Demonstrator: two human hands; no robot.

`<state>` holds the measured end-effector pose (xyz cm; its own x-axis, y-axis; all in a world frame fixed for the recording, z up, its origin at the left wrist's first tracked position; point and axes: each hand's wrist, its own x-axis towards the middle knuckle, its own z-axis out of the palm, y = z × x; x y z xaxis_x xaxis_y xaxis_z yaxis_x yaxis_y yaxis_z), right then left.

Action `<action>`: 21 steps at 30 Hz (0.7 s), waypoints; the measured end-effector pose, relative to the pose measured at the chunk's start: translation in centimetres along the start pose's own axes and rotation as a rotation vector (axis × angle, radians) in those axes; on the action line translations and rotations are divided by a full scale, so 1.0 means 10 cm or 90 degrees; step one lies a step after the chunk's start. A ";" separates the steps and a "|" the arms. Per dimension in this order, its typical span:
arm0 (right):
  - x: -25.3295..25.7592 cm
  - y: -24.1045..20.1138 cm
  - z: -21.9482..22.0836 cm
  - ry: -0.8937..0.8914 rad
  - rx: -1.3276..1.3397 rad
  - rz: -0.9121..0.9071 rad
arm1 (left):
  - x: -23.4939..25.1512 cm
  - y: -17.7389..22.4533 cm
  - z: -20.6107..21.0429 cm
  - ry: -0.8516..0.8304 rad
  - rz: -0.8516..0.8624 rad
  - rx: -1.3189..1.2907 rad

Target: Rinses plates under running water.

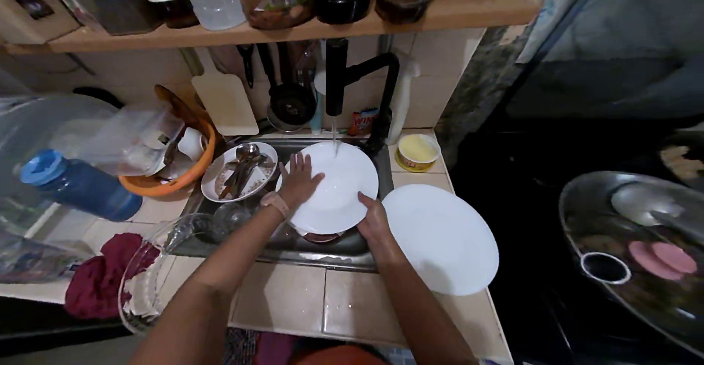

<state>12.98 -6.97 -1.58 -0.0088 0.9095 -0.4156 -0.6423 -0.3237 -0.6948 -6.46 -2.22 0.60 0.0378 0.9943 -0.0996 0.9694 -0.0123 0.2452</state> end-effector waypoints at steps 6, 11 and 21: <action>0.08 0.11 0.21 -0.041 0.068 0.048 | 0.31 0.34 0.08 0.080 0.231 -0.031; 0.09 0.05 0.30 -0.025 0.019 -0.024 | 0.11 0.33 0.27 0.034 0.441 -0.059; 0.00 -0.11 0.08 0.068 -0.049 -0.132 | -0.02 -0.37 0.28 -0.001 0.026 -0.308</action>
<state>13.11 -6.40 -0.36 0.2015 0.9270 -0.3164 -0.5615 -0.1554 -0.8128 -9.40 -2.66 -3.00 0.0733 0.9940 -0.0817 0.7433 0.0002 0.6690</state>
